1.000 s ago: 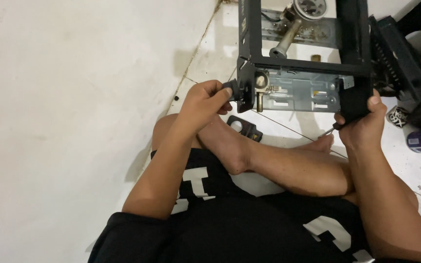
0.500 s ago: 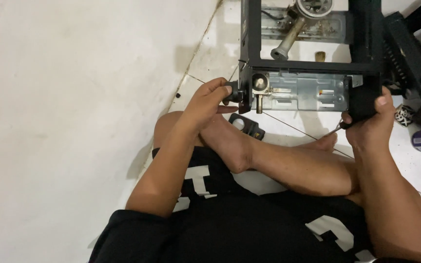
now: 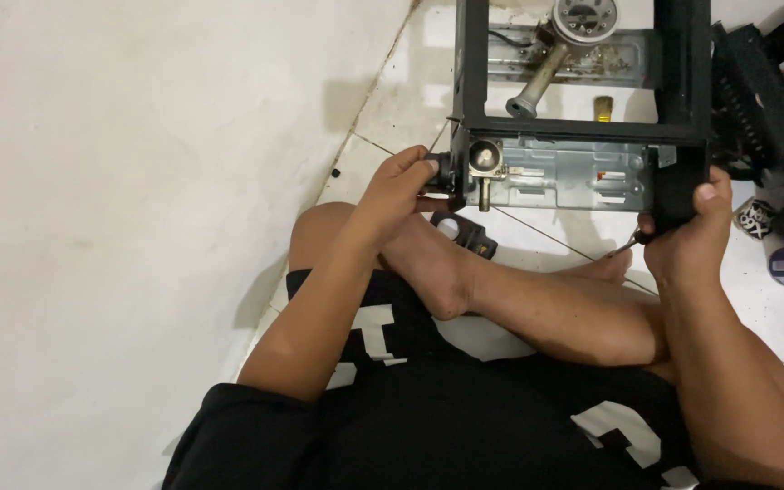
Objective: Assembling the casing and internal components of a portable gas stove on the floor.
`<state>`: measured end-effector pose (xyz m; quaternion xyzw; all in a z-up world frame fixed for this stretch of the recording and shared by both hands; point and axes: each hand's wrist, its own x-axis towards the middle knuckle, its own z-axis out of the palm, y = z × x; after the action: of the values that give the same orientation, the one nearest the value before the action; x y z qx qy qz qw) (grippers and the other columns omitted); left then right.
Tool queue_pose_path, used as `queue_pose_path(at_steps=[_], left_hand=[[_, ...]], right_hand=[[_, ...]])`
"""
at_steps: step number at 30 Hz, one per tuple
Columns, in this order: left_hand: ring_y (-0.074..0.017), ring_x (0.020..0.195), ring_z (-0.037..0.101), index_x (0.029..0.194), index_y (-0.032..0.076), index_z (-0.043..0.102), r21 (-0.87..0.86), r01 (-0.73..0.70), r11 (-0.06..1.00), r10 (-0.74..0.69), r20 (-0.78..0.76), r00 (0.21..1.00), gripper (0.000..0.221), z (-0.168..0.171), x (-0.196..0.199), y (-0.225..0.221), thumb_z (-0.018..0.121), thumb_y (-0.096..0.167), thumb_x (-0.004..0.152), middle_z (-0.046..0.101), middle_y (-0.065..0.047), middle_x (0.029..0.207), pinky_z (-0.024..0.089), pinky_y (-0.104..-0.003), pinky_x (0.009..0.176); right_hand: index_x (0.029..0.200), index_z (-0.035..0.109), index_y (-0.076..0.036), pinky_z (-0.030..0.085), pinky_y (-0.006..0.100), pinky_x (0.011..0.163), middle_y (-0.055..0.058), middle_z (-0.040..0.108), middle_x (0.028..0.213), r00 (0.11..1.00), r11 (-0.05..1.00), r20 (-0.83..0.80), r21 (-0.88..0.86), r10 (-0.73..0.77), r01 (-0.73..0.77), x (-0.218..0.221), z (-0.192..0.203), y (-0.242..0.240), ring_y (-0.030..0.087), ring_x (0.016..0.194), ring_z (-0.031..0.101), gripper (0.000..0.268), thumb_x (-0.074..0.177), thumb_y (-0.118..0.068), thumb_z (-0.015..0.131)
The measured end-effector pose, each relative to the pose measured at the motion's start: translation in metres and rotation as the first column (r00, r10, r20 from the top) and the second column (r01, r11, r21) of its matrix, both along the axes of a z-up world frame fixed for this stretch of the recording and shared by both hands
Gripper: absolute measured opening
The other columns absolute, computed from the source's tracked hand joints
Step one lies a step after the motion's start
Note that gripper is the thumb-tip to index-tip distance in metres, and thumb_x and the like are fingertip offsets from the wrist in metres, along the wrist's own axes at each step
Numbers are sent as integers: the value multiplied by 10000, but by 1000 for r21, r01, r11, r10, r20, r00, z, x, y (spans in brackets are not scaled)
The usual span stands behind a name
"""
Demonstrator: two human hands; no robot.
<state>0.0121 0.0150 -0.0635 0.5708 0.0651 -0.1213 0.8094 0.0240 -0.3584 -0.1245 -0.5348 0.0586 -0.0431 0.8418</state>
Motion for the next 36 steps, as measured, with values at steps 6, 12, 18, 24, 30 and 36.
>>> queue_pose_path(at_steps=[6,12,18,24,30,36], left_hand=[[-157,758,598,867,36,591,-91,1,996,0,5,1000,127,-15,4,-1,537,94,965,616,-85,831,631,-350,770],[-192,824,606,948,-2,610,-269,7,963,-25,-67,997,104,-23,1,-9,538,71,937,620,-128,904,575,-316,745],[-199,851,597,948,-8,621,-338,49,940,-42,27,999,131,-20,-2,-9,514,68,949,621,-122,904,548,-356,835],[-243,913,625,1029,-51,605,-319,65,945,-64,13,998,158,-32,2,-2,500,55,980,638,-186,1032,583,-358,832],[-180,843,649,956,39,613,-181,42,983,-40,15,999,69,-25,-1,-6,565,82,979,645,-102,930,619,-346,800],[-178,883,663,940,-8,627,-111,43,993,-30,110,994,111,-14,-8,-25,566,79,974,651,-113,929,623,-319,851]], right_hand=[[1268,462,-194,395,231,582,49,579,1194,1000,1000,2,0,6,-6,4,-9,-5,136,873,513,380,928,-362,486],[1216,542,-189,377,209,517,36,637,1139,996,990,-93,142,-7,20,8,9,-2,115,806,532,362,910,-377,496],[1205,575,-186,369,197,482,35,654,1134,998,985,-40,170,51,-44,5,15,2,101,756,533,409,868,-418,576],[1214,568,-182,369,203,474,43,646,1156,999,987,-9,152,50,-48,6,14,1,116,767,542,453,838,-432,603],[1181,559,-220,368,203,513,9,627,1155,999,993,-24,108,47,-44,6,13,-2,105,832,531,391,862,-441,605],[1217,629,-154,336,203,444,8,675,993,975,968,-176,232,138,-96,21,-2,-9,101,655,528,543,770,-460,668]])
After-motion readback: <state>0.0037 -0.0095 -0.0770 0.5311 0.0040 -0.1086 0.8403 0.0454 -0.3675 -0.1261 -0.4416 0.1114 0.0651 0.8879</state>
